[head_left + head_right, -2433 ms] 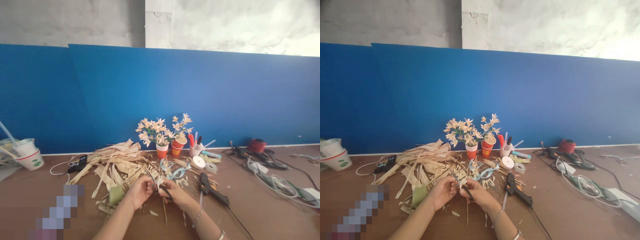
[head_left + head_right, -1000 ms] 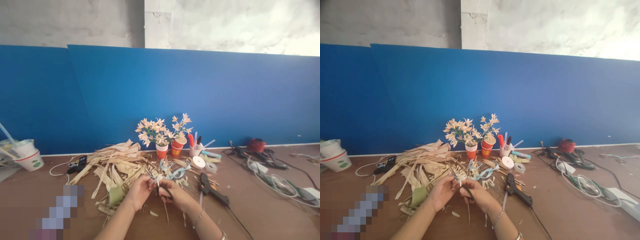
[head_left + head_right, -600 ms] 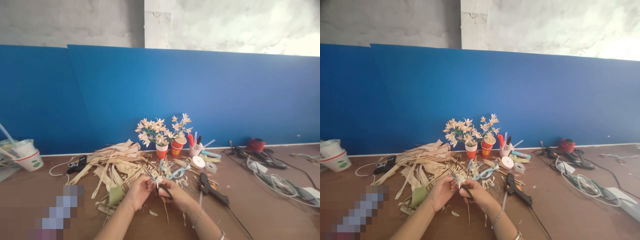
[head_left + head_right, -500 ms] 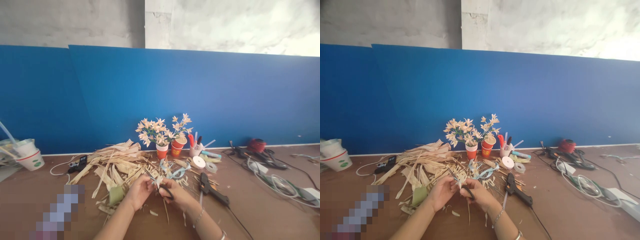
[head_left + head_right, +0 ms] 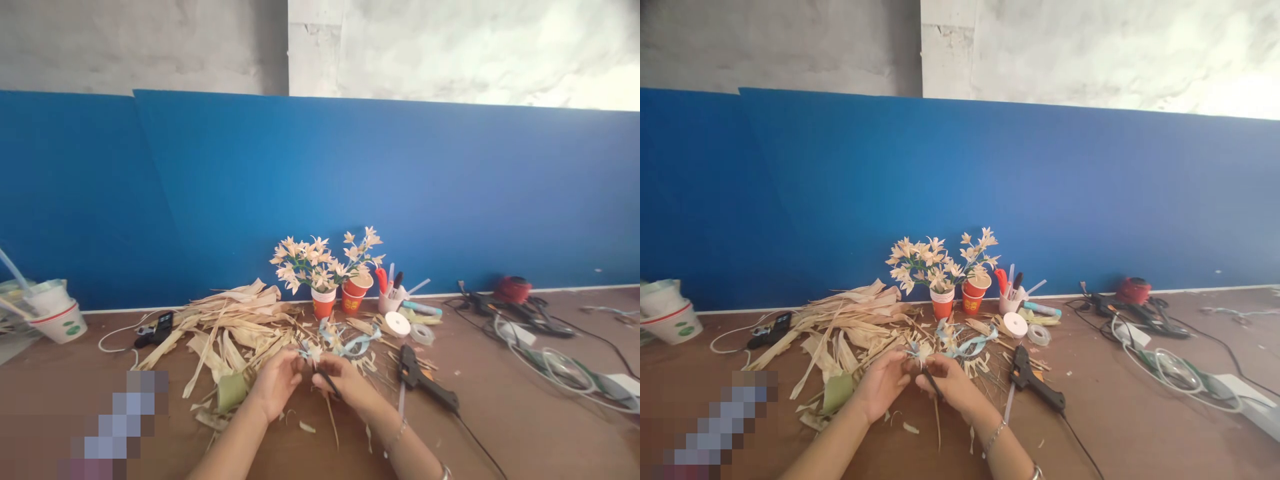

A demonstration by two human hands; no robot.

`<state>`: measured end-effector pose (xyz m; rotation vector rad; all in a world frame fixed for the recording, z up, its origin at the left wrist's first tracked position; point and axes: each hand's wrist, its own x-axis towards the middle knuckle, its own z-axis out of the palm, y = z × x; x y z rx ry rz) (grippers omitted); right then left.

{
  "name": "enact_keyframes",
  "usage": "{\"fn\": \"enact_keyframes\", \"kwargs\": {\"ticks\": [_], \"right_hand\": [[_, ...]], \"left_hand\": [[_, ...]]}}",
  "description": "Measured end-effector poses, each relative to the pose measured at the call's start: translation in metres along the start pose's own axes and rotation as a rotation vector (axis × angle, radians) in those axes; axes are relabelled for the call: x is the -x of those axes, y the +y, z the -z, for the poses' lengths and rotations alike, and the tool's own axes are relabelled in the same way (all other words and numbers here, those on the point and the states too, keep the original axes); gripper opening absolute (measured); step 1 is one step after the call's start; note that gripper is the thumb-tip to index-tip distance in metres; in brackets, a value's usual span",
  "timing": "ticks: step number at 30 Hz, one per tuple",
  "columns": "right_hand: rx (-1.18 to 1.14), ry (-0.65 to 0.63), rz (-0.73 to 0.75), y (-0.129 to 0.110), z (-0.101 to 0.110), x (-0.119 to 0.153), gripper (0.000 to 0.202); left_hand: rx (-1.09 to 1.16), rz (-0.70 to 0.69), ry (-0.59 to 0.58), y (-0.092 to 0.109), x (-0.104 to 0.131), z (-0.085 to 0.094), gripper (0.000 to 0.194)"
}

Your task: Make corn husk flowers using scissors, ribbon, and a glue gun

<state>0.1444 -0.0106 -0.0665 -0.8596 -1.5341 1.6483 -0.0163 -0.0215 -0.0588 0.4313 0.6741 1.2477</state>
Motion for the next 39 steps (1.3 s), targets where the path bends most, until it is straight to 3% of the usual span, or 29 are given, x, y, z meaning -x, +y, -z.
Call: {"fn": "enact_keyframes", "kwargs": {"ticks": [3, 10, 14, 21, 31, 39], "right_hand": [[-0.007, -0.029, -0.026, 0.001, 0.004, 0.001, 0.038], [-0.013, 0.074, -0.006, 0.004, 0.007, -0.002, 0.038], [-0.011, 0.046, -0.094, -0.002, 0.010, 0.002, 0.040], [-0.107, -0.151, -0.209, -0.009, 0.021, 0.013, 0.036], [-0.209, -0.180, -0.186, -0.006, 0.022, 0.013, 0.037], [-0.184, -0.136, -0.189, -0.001, 0.024, 0.012, 0.037]], "left_hand": [[-0.002, 0.005, -0.012, 0.000, 0.001, -0.001, 0.011], [0.052, -0.061, 0.078, 0.004, 0.000, -0.003, 0.012], [0.079, -0.093, 0.080, 0.006, 0.001, -0.003, 0.011], [0.132, -0.023, -0.076, 0.010, 0.002, 0.004, 0.007], [0.085, -0.080, -0.245, 0.003, 0.004, 0.000, 0.009], [0.186, -0.072, -0.079, 0.003, 0.002, -0.001, 0.015]]}}
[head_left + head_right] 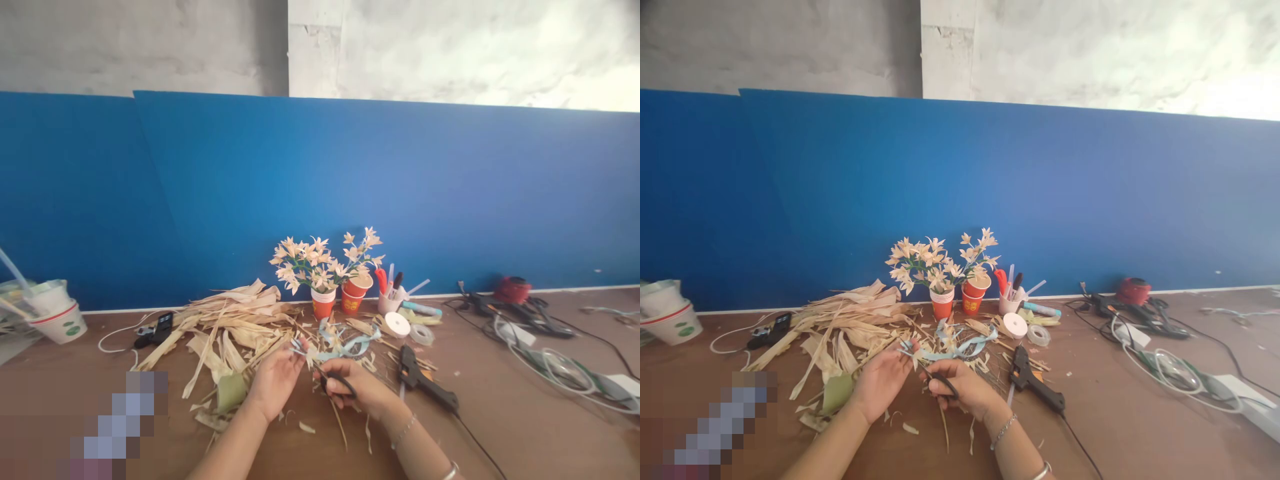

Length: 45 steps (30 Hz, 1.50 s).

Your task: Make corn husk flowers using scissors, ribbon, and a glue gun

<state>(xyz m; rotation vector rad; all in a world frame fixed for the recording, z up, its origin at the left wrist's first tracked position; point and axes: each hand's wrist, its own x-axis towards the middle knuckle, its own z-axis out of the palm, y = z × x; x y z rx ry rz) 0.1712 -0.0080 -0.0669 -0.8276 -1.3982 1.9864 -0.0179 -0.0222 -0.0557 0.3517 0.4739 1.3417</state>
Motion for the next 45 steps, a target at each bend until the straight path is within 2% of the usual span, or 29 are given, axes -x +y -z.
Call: {"fn": "enact_keyframes", "kwargs": {"ticks": [8, 17, 24, 29, 33, 36, 40, 43, 45], "right_hand": [[-0.001, -0.050, 0.025, 0.004, -0.001, -0.003, 0.041], [0.037, -0.056, 0.065, -0.001, -0.004, -0.002, 0.043], [0.019, -0.023, 0.040, 0.002, -0.005, -0.005, 0.041], [0.011, 0.000, 0.080, 0.003, -0.004, -0.006, 0.044], [0.068, 0.094, 0.087, 0.001, -0.005, -0.008, 0.046], [0.229, 0.273, 0.126, 0.000, -0.007, -0.011, 0.042], [0.809, 0.529, 0.146, -0.001, -0.016, -0.009, 0.023], [1.219, 0.564, 0.099, -0.001, -0.029, -0.004, 0.016], [1.323, 0.539, 0.092, -0.001, -0.037, -0.002, 0.018]], "left_hand": [[0.035, 0.015, 0.045, -0.002, 0.000, -0.002, 0.018], [-0.020, 0.019, -0.016, -0.002, 0.001, 0.000, 0.015], [-0.102, 0.020, -0.070, -0.003, 0.003, -0.004, 0.012], [-0.135, 0.017, -0.105, -0.004, 0.004, -0.006, 0.013], [-0.067, 0.047, -0.053, -0.002, 0.002, 0.000, 0.007], [-0.069, -0.024, 0.059, 0.003, -0.001, 0.003, 0.010], [-0.080, -0.184, 0.173, 0.013, -0.002, -0.001, 0.015], [-0.065, -0.247, 0.183, 0.019, 0.000, -0.009, 0.015], [-0.038, -0.252, 0.194, 0.019, 0.003, -0.016, 0.014]]}}
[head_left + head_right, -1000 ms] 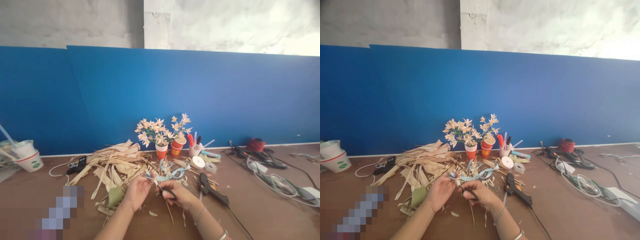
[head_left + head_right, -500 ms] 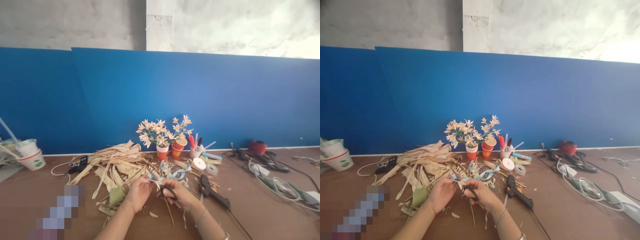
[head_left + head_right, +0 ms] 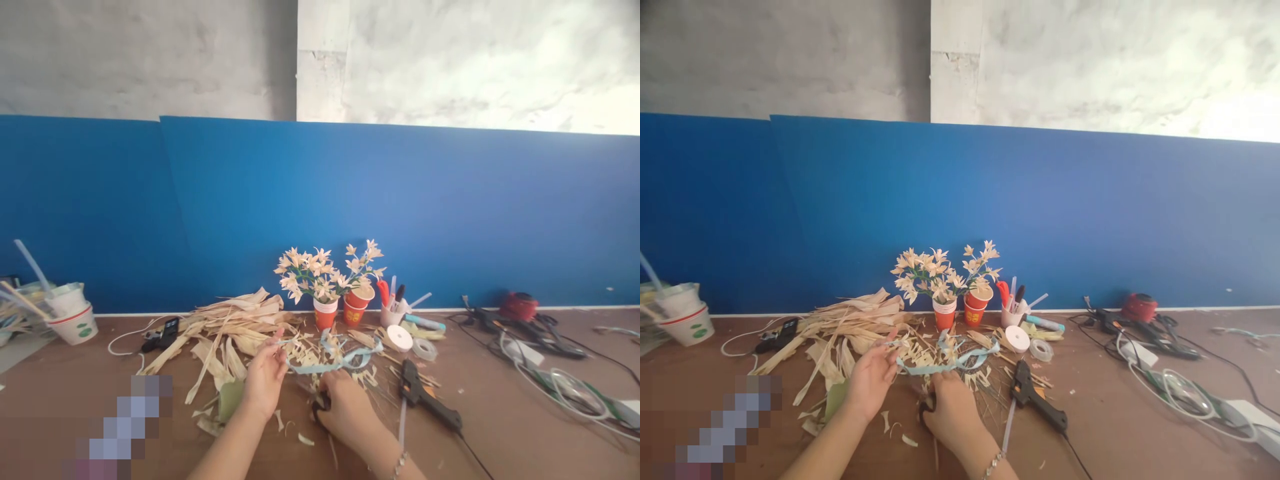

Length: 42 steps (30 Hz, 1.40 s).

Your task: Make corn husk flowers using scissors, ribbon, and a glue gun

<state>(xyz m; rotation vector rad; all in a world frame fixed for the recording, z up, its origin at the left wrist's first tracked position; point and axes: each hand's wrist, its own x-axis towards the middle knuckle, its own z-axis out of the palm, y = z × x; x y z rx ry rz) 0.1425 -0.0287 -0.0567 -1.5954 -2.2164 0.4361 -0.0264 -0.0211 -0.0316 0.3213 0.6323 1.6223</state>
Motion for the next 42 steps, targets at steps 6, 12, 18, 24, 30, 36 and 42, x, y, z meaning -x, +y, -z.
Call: {"fn": "enact_keyframes", "kwargs": {"ticks": [6, 12, 18, 24, 30, 36, 42], "right_hand": [[-0.247, -0.217, -0.076, 0.004, -0.003, -0.003, 0.034], [-1.094, -0.152, -0.078, 0.011, -0.001, -0.017, 0.032], [-1.453, -0.010, -0.018, 0.003, 0.008, -0.015, 0.036], [-1.484, 0.033, -0.059, 0.006, 0.007, -0.017, 0.026], [-1.467, -0.025, -0.112, 0.016, 0.001, -0.023, 0.025], [-1.373, -0.090, -0.142, 0.017, 0.002, -0.021, 0.025], [-1.419, -0.138, -0.034, 0.012, -0.004, -0.018, 0.033]], "left_hand": [[-0.002, 0.142, 0.073, -0.007, 0.013, -0.017, 0.008], [-0.063, 0.234, 0.052, -0.022, 0.018, -0.018, 0.012], [-0.087, 0.316, 0.031, -0.034, 0.023, -0.013, 0.011], [-0.186, 0.335, 0.035, -0.044, 0.022, -0.006, 0.011], [-0.589, -0.048, 0.015, -0.047, 0.018, 0.012, 0.027], [-1.253, -0.596, -0.212, -0.045, 0.017, 0.020, 0.012], [-1.329, -0.553, -0.186, -0.049, 0.013, 0.026, 0.019]]}}
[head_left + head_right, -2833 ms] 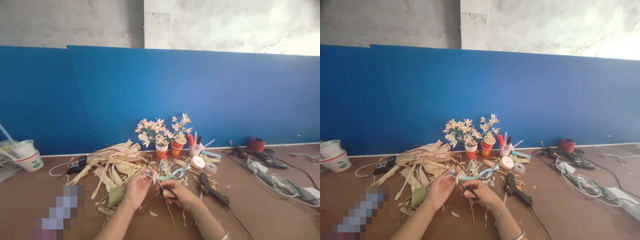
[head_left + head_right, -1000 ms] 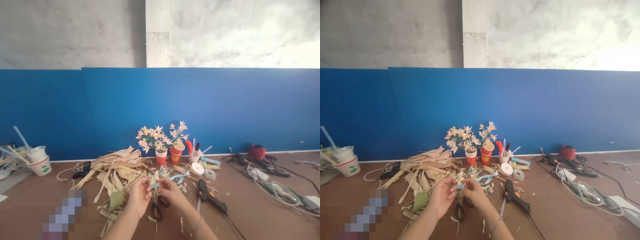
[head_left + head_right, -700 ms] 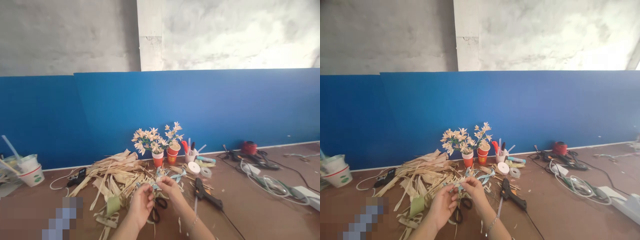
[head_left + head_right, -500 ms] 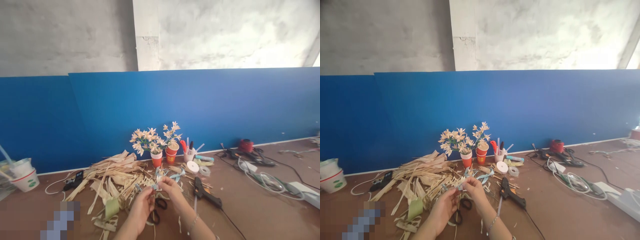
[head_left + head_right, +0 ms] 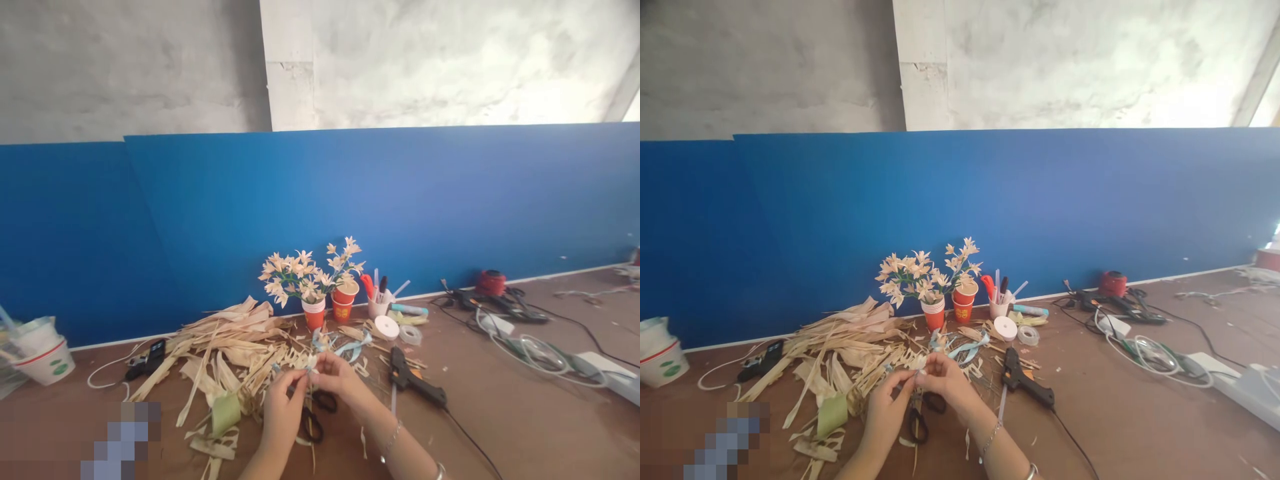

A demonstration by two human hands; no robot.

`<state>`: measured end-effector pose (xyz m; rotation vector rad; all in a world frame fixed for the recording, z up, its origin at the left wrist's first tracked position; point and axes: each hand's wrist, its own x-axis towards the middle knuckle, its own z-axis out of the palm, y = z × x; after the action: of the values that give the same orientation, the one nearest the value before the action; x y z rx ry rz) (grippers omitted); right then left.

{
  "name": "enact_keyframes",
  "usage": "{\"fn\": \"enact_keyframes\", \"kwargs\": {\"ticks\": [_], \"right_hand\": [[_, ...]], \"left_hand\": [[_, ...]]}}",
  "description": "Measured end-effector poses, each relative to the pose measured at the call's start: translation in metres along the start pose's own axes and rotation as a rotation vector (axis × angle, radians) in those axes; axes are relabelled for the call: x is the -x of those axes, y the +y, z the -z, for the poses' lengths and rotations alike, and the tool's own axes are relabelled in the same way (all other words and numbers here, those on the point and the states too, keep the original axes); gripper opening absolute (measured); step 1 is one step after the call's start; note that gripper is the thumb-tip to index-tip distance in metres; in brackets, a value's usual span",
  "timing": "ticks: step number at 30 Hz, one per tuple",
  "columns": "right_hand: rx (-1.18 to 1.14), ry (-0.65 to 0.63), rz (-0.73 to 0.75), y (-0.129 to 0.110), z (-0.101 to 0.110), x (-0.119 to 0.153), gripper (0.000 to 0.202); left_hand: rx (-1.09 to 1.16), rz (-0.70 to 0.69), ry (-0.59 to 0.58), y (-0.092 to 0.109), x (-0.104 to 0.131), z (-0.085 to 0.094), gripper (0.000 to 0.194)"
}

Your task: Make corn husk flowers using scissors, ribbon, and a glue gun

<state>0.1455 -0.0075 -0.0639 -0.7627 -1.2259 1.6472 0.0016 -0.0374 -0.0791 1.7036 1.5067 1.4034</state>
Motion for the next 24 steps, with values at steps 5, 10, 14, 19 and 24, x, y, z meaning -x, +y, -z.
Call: {"fn": "enact_keyframes", "kwargs": {"ticks": [5, 10, 14, 19, 24], "right_hand": [[-0.016, 0.058, 0.025, 0.006, -0.005, -0.003, 0.041], [0.014, 0.096, -0.036, -0.003, -0.004, 0.001, 0.031], [0.032, 0.106, -0.042, -0.008, -0.003, 0.004, 0.026], [-0.003, 0.131, -0.058, -0.008, -0.005, 0.004, 0.025], [-0.007, 0.142, -0.050, -0.006, -0.006, 0.004, 0.029]], "left_hand": [[0.146, 0.068, -0.052, -0.003, -0.001, -0.002, 0.020], [0.271, 0.096, -0.115, -0.007, 0.000, -0.006, 0.021], [0.180, 0.079, -0.090, -0.007, 0.000, -0.005, 0.020], [-0.025, -0.005, 0.025, -0.004, -0.001, 0.000, 0.014], [-0.026, 0.041, -0.041, 0.000, 0.000, 0.002, 0.019]]}}
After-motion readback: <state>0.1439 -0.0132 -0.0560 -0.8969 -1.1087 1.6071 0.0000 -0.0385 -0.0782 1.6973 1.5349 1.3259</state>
